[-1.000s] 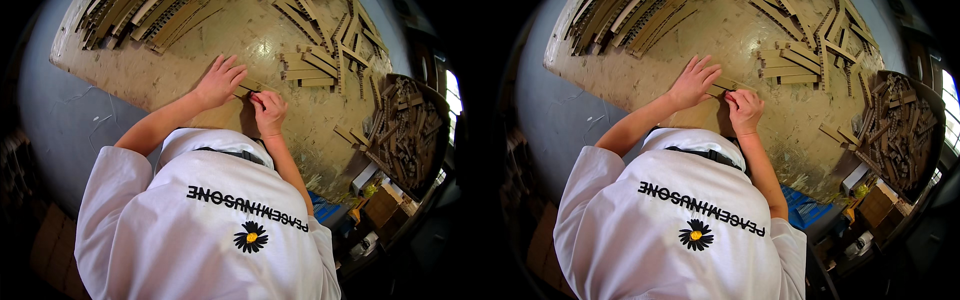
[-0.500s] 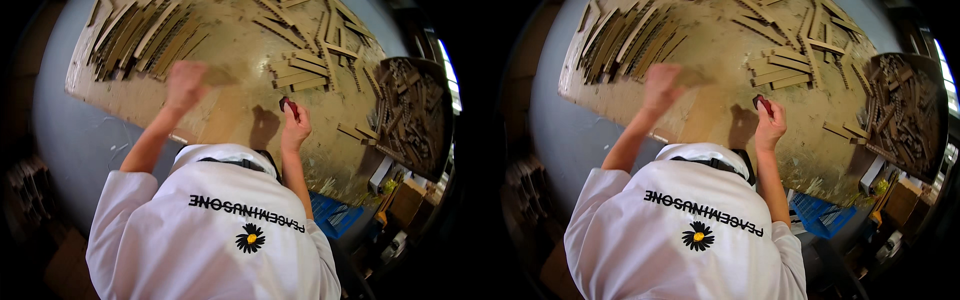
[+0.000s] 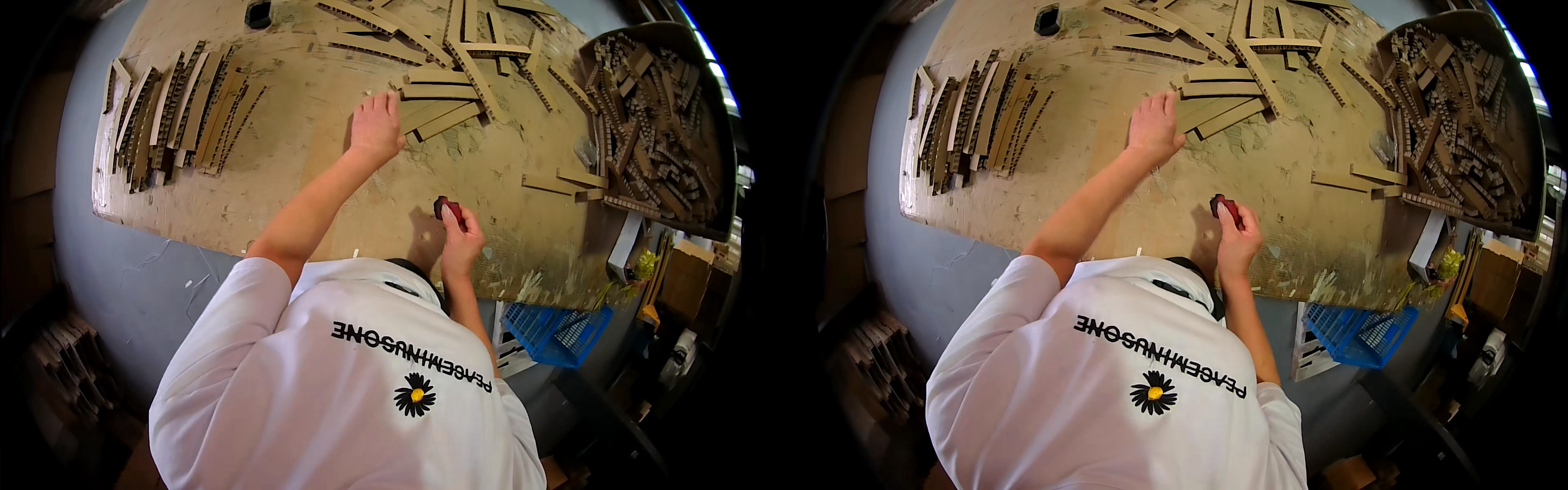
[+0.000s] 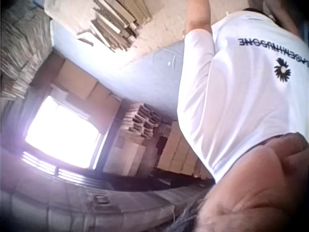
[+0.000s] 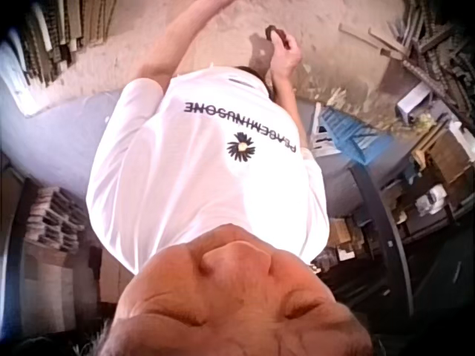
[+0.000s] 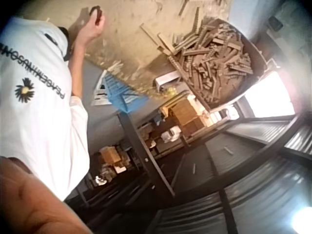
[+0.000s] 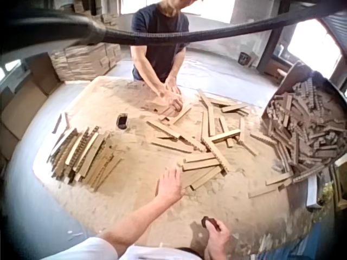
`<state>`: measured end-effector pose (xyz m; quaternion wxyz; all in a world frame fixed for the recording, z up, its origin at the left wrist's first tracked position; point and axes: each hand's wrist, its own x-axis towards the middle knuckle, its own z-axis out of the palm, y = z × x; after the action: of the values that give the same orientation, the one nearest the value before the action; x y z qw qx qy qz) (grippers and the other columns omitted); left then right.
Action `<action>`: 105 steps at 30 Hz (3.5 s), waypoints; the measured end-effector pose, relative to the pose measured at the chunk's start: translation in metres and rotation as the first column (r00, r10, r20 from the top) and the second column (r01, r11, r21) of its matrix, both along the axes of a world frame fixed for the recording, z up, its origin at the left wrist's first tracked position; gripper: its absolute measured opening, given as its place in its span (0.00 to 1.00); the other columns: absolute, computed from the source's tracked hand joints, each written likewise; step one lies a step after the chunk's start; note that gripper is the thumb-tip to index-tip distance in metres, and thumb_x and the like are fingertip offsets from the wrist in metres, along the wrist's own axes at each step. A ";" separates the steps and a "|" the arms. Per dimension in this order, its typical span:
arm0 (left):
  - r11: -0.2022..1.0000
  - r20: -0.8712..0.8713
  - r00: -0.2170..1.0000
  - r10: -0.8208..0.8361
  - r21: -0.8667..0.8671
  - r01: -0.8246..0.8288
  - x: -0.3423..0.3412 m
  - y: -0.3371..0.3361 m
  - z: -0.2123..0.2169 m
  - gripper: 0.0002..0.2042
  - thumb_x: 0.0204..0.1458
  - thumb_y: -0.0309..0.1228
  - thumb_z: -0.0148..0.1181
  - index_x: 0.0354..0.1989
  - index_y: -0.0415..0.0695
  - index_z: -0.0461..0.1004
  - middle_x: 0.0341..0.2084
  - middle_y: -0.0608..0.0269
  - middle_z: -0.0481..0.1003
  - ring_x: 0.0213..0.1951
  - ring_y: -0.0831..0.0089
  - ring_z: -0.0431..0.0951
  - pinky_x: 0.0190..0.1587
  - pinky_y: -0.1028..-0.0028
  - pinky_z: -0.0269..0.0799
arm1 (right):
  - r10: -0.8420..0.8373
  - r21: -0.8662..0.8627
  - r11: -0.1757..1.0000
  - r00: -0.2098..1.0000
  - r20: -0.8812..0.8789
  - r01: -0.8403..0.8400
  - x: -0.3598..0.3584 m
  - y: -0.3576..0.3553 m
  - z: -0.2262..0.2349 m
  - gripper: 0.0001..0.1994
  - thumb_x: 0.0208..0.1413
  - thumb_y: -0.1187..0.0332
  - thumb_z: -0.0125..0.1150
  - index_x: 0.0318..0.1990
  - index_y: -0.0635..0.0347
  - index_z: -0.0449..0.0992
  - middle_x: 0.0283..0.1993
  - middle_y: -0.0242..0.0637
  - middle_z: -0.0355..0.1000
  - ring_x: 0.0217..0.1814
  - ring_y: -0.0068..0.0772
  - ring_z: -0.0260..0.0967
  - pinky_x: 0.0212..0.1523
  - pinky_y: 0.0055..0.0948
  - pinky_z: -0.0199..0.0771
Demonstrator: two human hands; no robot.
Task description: The person scrapes small wooden pieces on a workbench using a red-handled tool, then gathers the pieces and places them into a red basket. A coworker is visible across the table performing similar actions.
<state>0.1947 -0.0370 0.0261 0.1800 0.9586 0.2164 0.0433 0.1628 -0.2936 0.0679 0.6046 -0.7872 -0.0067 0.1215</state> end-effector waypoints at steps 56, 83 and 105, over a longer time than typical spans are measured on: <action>0.998 0.039 0.997 -0.064 0.012 0.063 -0.243 0.032 -0.033 0.44 0.57 0.59 0.63 0.76 0.41 0.63 0.80 0.59 0.52 0.80 0.47 0.43 0.81 0.45 0.39 | 0.820 -0.639 0.572 0.340 0.461 -0.514 0.016 0.162 -0.040 0.08 0.50 0.65 0.77 0.37 0.43 0.85 0.38 0.23 0.77 0.44 0.37 0.74 0.45 0.39 0.67; 0.997 0.153 0.986 -0.063 -0.042 0.070 -0.242 0.033 -0.036 0.46 0.50 0.52 0.72 0.75 0.41 0.60 0.79 0.57 0.52 0.80 0.44 0.45 0.79 0.42 0.44 | 0.777 -0.560 0.629 0.429 0.461 -0.540 0.014 0.165 -0.030 0.08 0.50 0.69 0.77 0.37 0.48 0.86 0.40 0.28 0.78 0.44 0.38 0.76 0.45 0.37 0.69; 0.996 0.178 0.984 -0.032 -0.072 0.045 -0.244 0.032 -0.038 0.46 0.51 0.50 0.73 0.76 0.45 0.59 0.79 0.59 0.52 0.80 0.46 0.45 0.80 0.44 0.43 | 0.802 -0.547 0.596 0.402 0.442 -0.588 -0.007 0.147 -0.024 0.07 0.49 0.69 0.78 0.36 0.49 0.86 0.37 0.28 0.78 0.43 0.37 0.75 0.43 0.37 0.70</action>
<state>-0.0497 -0.0053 -0.0120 0.2354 0.9475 0.1826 0.1164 0.1562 -0.1466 0.0444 0.3228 -0.7803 -0.5292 0.0830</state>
